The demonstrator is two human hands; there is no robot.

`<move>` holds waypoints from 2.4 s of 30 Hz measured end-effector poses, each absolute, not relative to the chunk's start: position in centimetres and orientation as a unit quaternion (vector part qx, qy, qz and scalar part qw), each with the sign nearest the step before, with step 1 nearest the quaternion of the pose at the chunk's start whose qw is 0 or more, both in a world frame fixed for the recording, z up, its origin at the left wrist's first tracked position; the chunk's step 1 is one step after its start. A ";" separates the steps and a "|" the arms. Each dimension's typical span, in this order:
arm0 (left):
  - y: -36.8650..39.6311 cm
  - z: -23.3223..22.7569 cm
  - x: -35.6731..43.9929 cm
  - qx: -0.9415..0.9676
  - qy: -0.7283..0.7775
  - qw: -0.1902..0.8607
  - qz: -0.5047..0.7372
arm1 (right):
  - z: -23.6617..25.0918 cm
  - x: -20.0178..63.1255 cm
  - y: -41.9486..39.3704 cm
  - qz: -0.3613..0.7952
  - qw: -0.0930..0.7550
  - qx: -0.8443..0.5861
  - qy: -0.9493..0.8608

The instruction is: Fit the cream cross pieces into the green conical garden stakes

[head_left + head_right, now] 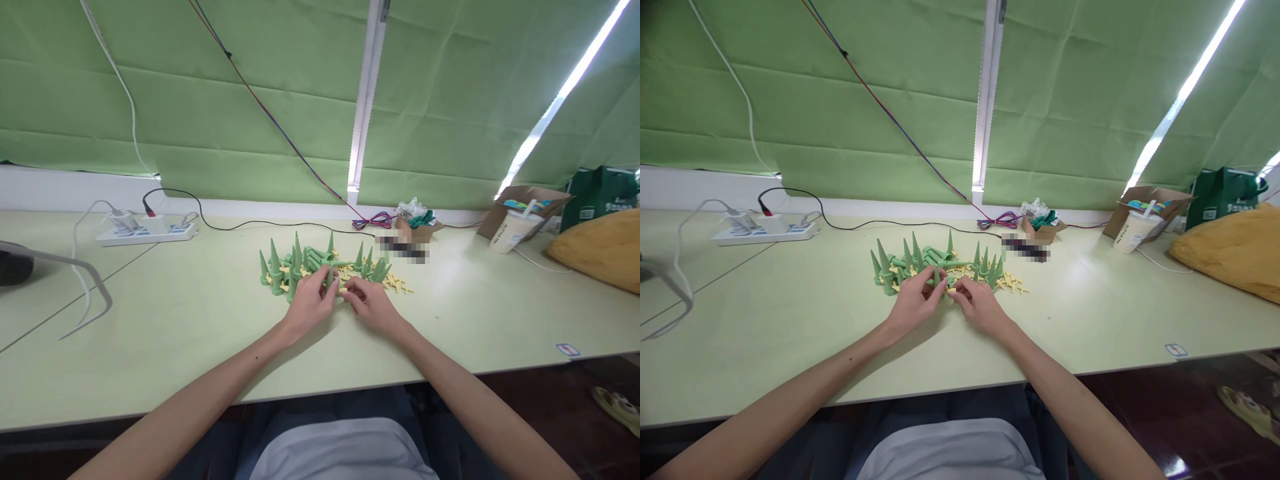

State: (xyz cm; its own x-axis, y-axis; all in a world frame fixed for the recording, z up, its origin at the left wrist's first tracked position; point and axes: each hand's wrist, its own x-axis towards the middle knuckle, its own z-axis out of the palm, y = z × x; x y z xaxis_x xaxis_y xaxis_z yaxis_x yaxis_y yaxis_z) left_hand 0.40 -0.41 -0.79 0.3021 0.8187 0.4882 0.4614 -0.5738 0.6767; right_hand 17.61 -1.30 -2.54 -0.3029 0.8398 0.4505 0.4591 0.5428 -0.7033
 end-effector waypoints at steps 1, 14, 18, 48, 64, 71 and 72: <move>-0.4 -0.8 0.4 0.780 0.412 0.209 0.423 | -2.5 17.6 -1.3 0.228 0.413 -0.421 -0.775; -0.3 -0.9 0.4 0.784 0.411 0.205 0.418 | -3.0 17.8 -1.0 0.230 0.402 -0.420 -0.780; -0.3 -0.9 0.4 0.787 0.411 0.201 0.415 | -3.0 17.9 -0.9 0.221 0.407 -0.413 -0.784; -0.2 -1.1 0.3 0.799 0.403 0.181 0.409 | -3.3 17.9 -0.9 0.183 0.404 -0.415 -0.794; -0.4 -1.0 0.3 0.805 0.398 0.175 0.404 | -3.1 17.8 -1.0 0.156 0.367 -0.415 -0.818; -0.2 -1.1 0.3 0.807 0.400 0.163 0.402 | -3.1 17.8 -1.1 0.164 0.372 -0.420 -0.811; -0.1 -1.1 0.3 0.807 0.399 0.163 0.403 | -3.1 17.8 -1.0 0.166 0.377 -0.418 -0.810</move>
State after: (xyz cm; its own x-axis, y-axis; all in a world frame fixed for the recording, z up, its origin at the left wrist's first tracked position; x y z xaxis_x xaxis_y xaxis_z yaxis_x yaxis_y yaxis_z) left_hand 0.31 -0.14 -1.14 0.3560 0.7760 0.5206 0.5136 -0.6279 0.5847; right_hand 17.75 -1.05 -3.10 -0.3670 0.8021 0.4711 0.5515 0.5955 -0.5842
